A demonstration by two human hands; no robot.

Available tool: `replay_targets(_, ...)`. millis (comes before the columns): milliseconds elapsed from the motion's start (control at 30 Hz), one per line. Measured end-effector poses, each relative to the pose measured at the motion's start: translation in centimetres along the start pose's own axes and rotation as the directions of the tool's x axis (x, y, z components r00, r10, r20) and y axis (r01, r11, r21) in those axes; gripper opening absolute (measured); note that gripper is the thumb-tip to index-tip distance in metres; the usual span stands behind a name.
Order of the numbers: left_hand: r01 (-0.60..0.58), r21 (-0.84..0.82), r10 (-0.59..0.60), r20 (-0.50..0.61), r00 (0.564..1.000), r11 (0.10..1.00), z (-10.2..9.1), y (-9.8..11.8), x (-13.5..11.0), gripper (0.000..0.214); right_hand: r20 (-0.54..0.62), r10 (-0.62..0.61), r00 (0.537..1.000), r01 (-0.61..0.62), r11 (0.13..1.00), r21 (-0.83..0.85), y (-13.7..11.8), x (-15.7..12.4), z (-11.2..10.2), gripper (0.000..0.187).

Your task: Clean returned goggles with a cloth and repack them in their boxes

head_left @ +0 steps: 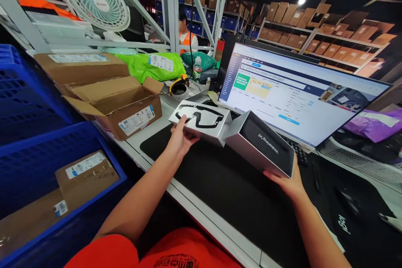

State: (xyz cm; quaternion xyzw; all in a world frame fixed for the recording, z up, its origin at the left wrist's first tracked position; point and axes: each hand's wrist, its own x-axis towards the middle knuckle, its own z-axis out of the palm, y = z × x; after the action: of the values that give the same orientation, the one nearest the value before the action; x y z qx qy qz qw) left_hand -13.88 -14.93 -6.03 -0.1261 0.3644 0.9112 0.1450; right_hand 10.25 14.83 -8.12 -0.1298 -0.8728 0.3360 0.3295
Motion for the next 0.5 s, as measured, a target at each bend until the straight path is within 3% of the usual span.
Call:
replay_targets(100, -0.126, 0.088, 0.130, -0.031, 0.991, 0.988, 0.1, -1.4, -0.5, 0.057, 0.105, -0.060, 0.993, 0.075, 0.986, -0.145, -0.9, 0.4, -0.4, 0.093)
replay_targets(233, -0.219, 0.152, 0.223, -0.008, 0.975, 0.964, -0.4, -2.4, -1.2, 0.061, 0.186, -0.037, 0.982, 0.081, 0.970, -0.231, -1.3, 0.5, -0.5, 0.093)
replay_targets(333, -0.231, 0.176, 0.238, -0.019, 0.971, 0.957, -1.0, -1.8, -1.5, 0.054, 0.155, -0.038, 0.987, 0.065, 0.983, -0.174, -1.3, 0.6, -0.7, 0.092)
replay_targets(500, -0.151, 0.146, 0.165, -0.090, 0.982, 0.978, -1.1, -0.5, -1.5, 0.044, 0.122, -0.025, 0.992, 0.035, 0.996, -0.087, -1.5, 0.8, -1.5, 0.095)
